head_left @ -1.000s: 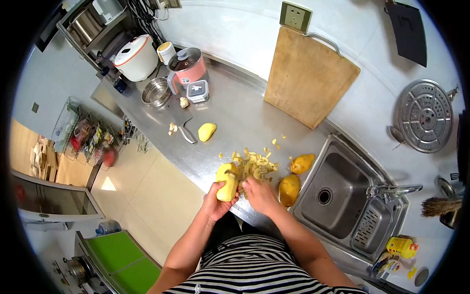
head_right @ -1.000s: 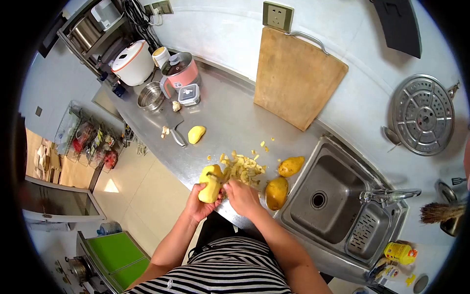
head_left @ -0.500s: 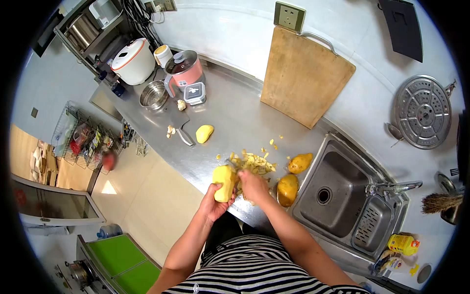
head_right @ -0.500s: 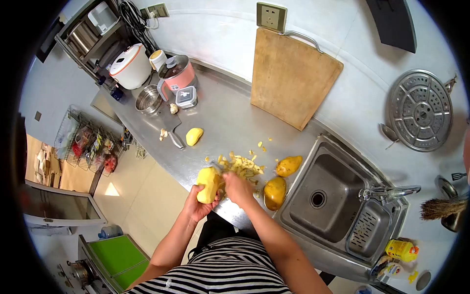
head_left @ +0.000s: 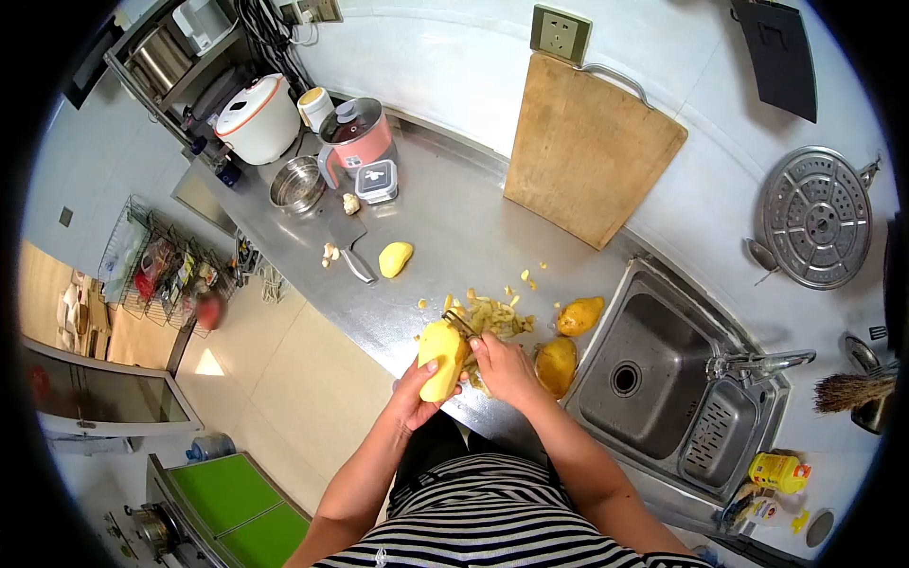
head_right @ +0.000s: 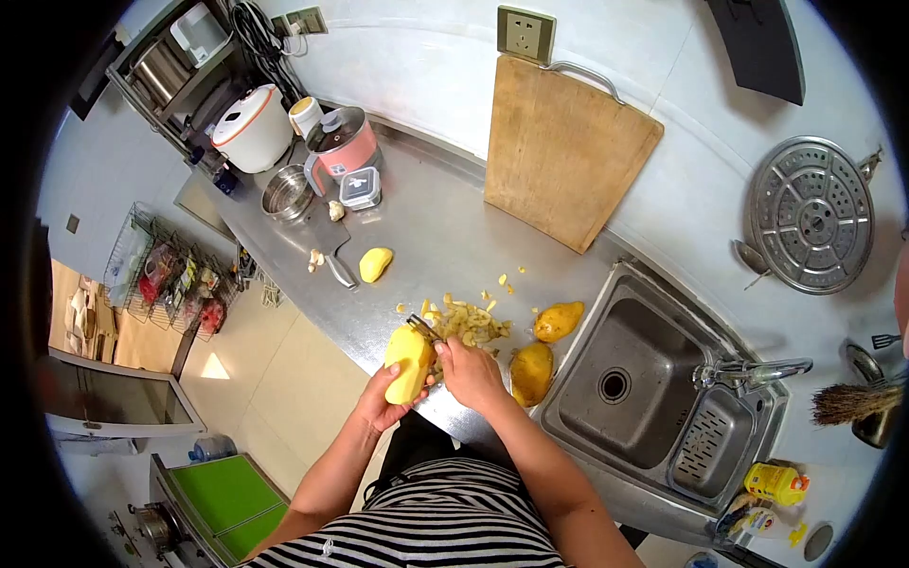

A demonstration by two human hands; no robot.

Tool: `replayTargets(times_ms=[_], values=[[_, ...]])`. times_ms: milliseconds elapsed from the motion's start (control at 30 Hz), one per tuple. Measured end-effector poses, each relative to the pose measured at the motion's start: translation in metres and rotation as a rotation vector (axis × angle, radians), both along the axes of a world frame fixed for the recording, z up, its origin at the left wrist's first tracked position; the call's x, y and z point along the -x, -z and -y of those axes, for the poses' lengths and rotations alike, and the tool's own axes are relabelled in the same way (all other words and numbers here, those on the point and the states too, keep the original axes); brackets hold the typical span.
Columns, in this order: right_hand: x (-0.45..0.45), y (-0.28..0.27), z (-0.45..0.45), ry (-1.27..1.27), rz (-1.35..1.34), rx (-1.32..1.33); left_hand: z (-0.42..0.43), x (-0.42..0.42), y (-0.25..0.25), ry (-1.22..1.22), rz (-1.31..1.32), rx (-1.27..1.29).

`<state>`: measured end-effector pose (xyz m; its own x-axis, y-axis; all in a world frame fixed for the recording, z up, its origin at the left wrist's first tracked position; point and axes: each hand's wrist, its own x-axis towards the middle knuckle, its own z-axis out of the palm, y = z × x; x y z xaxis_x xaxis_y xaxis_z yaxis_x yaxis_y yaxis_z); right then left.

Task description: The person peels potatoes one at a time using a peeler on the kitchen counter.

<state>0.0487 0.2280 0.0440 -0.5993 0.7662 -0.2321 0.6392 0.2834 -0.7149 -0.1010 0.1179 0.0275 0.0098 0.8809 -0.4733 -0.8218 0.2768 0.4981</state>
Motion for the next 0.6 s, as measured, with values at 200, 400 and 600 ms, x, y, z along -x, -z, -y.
replayTargets(times_ms=[200,400,600], values=[[-0.005,-0.012,0.004,-0.079,0.061,-0.155,-0.003,-0.001,-0.012,-0.005,-0.260,0.102],[-0.002,-0.010,0.012,-0.080,0.078,-0.219,-0.003,-0.005,-0.010,-0.041,-0.300,0.156],[-0.001,0.030,-0.009,0.099,0.125,0.036,0.003,-0.008,-0.008,-0.024,-0.325,0.122]])
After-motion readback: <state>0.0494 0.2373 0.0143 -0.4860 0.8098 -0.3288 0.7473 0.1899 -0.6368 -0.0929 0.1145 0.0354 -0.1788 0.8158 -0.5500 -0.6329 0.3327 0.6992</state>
